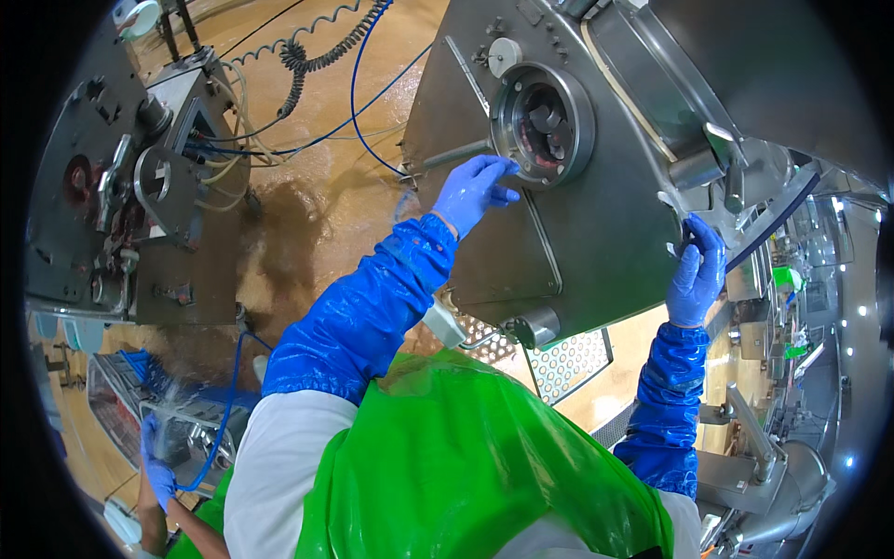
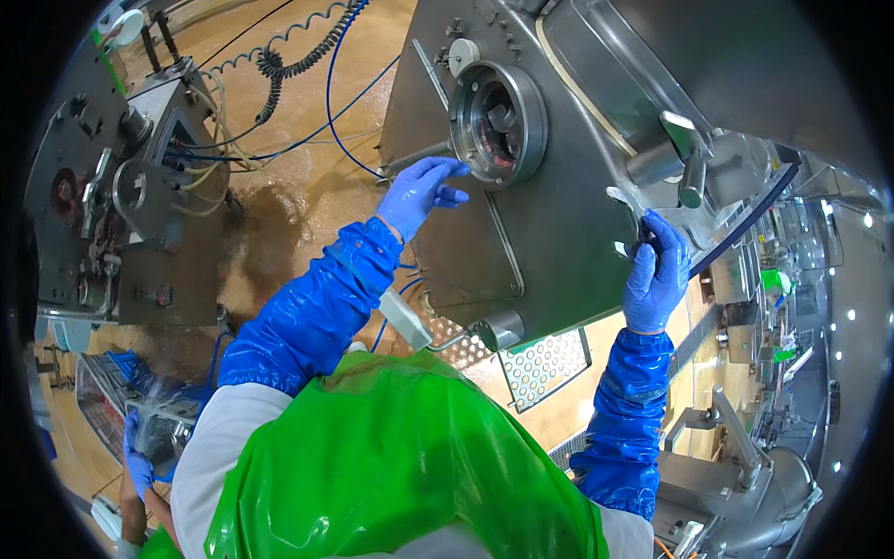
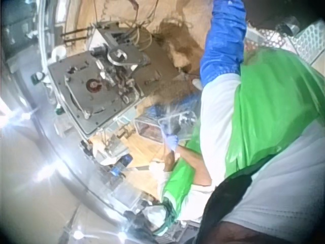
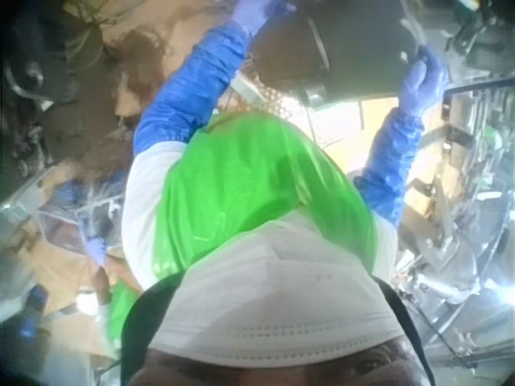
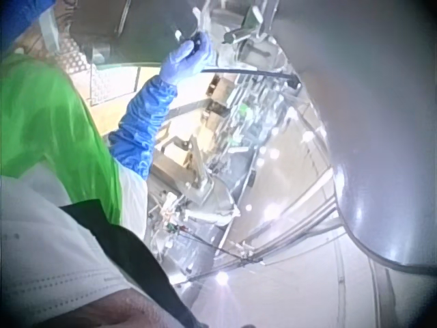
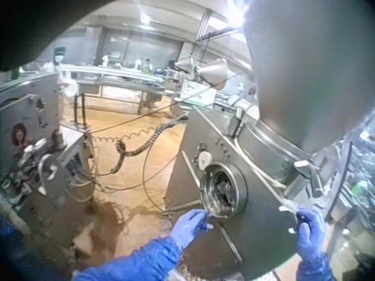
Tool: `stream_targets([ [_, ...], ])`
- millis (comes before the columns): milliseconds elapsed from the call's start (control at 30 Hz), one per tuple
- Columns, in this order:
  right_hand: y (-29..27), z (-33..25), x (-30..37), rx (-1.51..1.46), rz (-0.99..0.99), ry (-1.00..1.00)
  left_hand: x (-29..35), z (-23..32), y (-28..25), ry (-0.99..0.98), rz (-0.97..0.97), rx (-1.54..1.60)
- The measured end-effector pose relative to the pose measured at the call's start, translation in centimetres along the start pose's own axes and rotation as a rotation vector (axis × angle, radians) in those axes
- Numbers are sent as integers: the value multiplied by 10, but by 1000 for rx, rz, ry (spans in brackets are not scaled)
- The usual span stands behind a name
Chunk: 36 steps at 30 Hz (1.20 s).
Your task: The person operates a control panel, removes a cylindrical metal component from a machine, places it in a basket, retrieves a tool, and reassembles the machine by inserting a multi-segmented metal assembly into a port. The person also handles a blue hose and moves around the workspace.
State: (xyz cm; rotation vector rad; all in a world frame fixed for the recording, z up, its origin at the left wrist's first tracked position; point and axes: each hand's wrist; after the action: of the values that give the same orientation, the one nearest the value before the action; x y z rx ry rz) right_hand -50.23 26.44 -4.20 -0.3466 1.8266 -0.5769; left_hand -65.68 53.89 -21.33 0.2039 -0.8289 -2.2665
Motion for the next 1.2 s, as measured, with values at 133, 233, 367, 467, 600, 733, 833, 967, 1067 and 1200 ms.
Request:
stream_targets([
  [133,2,-2,1,43,21,26,-35,8,19,-14,27,-48],
  [233,5,-3,-1,19,34,38,-69,3,23,79,23,-91],
  [367,3,-3,-2,70,28,44,-115,2,19,211,19,-338],
  [467,5,-7,-5,91,28,23,-153,-5,6,435,36,-726],
  [600,4,-2,-3,100,37,25,-159,-10,15,587,62,-917],
  [733,3,-4,-2,116,42,45,-151,-6,30,409,-7,-777],
  [833,3,-5,-3,129,39,33,-156,-7,32,296,-48,-741],
  [967,4,-6,-5,143,40,7,-173,-10,31,287,-112,-791],
  [1067,3,-3,-5,181,42,-36,-179,-7,33,241,-179,-857],
  [1200,3,-5,-10,258,6,-67,-194,-15,30,434,-160,-1068],
])
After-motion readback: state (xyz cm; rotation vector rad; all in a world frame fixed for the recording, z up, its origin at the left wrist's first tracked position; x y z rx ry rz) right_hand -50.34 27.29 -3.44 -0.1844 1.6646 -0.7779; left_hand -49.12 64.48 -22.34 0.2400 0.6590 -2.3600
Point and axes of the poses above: each hand's wrist, its own x-axis away from the middle knuckle, its own y-axis out of the palm, z = x × y, and after that the axes turned 9 degrees about z, right-handed
